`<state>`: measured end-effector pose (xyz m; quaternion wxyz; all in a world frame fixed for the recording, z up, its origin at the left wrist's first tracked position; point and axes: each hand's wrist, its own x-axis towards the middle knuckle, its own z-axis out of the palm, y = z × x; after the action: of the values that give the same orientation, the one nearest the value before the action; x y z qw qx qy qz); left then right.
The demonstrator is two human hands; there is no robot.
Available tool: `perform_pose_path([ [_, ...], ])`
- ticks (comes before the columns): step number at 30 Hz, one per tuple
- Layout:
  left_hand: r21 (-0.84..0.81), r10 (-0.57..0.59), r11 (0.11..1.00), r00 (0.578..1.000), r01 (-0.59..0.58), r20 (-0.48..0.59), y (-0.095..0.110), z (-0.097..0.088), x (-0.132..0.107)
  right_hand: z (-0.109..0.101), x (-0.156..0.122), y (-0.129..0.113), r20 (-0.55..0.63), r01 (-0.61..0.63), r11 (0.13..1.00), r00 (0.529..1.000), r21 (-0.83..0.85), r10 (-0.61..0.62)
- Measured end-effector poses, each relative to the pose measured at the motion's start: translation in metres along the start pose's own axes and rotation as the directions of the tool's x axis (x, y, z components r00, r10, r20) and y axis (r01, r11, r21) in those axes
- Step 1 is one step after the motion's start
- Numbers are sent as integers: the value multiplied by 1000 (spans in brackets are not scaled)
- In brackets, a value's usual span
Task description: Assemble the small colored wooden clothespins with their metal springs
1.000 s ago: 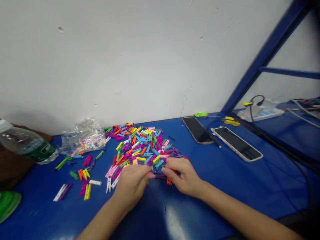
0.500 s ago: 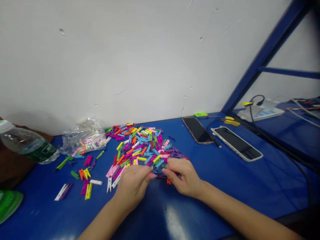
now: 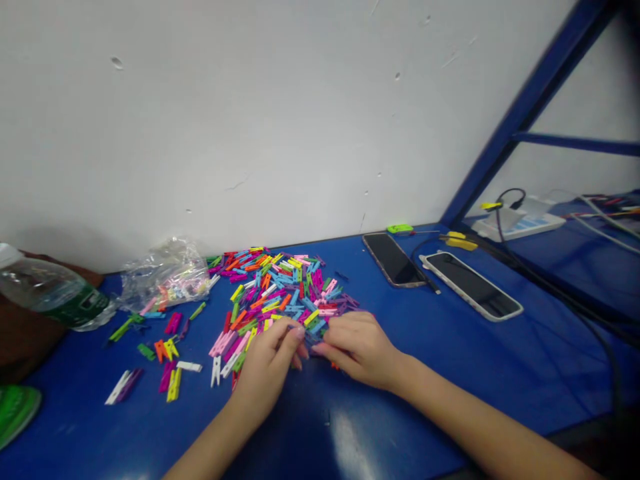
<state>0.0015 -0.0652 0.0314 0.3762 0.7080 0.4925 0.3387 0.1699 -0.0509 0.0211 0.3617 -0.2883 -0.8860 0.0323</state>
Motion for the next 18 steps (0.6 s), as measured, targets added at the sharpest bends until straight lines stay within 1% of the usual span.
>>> perform_pose_path([
  [2,-89,-64,994,998,64,8,-1,1,2,1,0,1,14,52,994,999,-96,-51],
  [4,-125,-95,987,995,98,32,-2,1,4,1,-1,1,15,75,990,997,-119,-74],
  [5,-135,-100,985,994,106,50,-2,1,4,1,0,1,4,63,993,998,-99,-63],
  [7,-161,-98,980,990,113,99,-2,1,3,0,1,1,-15,-8,1000,1000,-26,8],
  [9,-191,-91,974,985,118,147,-1,1,2,-1,2,0,7,-73,996,997,44,73],
  [11,-214,-88,969,980,126,179,-1,1,1,-1,2,-1,60,-85,994,995,70,81],
  [13,-231,-87,964,979,129,182,-1,1,1,-1,2,0,94,-69,995,994,70,62],
  [18,-323,-88,934,973,155,213,0,4,1,1,2,-1,68,-98,994,993,51,95],
])
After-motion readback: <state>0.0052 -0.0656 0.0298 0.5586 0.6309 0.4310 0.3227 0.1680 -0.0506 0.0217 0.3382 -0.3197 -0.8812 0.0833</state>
